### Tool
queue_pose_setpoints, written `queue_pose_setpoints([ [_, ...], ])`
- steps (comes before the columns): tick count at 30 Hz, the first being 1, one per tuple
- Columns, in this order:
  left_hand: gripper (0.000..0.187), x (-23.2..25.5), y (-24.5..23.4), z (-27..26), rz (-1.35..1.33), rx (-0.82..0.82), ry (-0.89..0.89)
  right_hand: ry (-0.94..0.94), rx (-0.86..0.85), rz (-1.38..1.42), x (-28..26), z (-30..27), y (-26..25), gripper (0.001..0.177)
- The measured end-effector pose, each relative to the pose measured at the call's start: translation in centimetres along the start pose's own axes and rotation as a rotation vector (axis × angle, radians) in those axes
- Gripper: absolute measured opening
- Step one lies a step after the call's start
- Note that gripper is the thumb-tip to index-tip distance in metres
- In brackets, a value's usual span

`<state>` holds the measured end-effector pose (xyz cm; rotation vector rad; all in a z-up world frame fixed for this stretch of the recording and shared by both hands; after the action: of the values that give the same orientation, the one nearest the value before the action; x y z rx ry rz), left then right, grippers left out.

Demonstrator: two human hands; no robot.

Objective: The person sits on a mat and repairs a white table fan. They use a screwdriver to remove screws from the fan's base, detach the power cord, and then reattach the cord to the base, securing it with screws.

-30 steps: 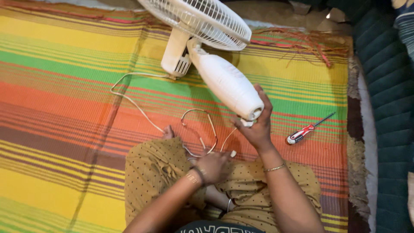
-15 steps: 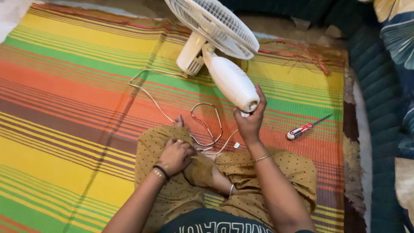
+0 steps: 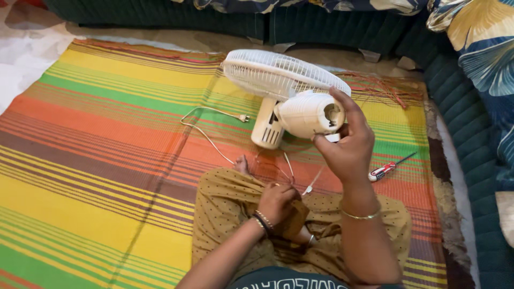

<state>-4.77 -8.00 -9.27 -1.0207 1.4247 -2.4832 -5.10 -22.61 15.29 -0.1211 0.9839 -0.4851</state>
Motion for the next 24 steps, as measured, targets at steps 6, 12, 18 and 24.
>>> queue_pose_setpoints([
  [6,0.049,-1.9,4.4,1.4,0.040,-0.029,-0.088,-0.160,-0.201,-0.469,-4.4,4.9,4.1,0.076],
  [12,0.054,-1.2,3.4,0.4,-0.149,-0.031,-0.058,-0.054,-0.399,-0.750,-4.8,8.4,17.1,0.072],
  [18,0.010,-3.4,-4.9,-3.1,-0.051,0.219,-0.314,-0.231,-0.530,-0.710,-7.0,5.7,23.4,0.082],
  [24,0.035,-2.8,-19.2,-8.7,-0.188,0.801,-0.240,-0.318,-0.503,-0.644,-6.2,4.3,20.4,0.092],
])
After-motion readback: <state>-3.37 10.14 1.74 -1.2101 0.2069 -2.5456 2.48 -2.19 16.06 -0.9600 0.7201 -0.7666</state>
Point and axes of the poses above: each hand's wrist, its own z-axis towards the middle knuckle, its own y-axis out of the palm, x = y × z, the point moved 8 cm from there along z, towards the middle knuckle, and after that the axes turned 11 degrees about -x, right-handed, at the moved point
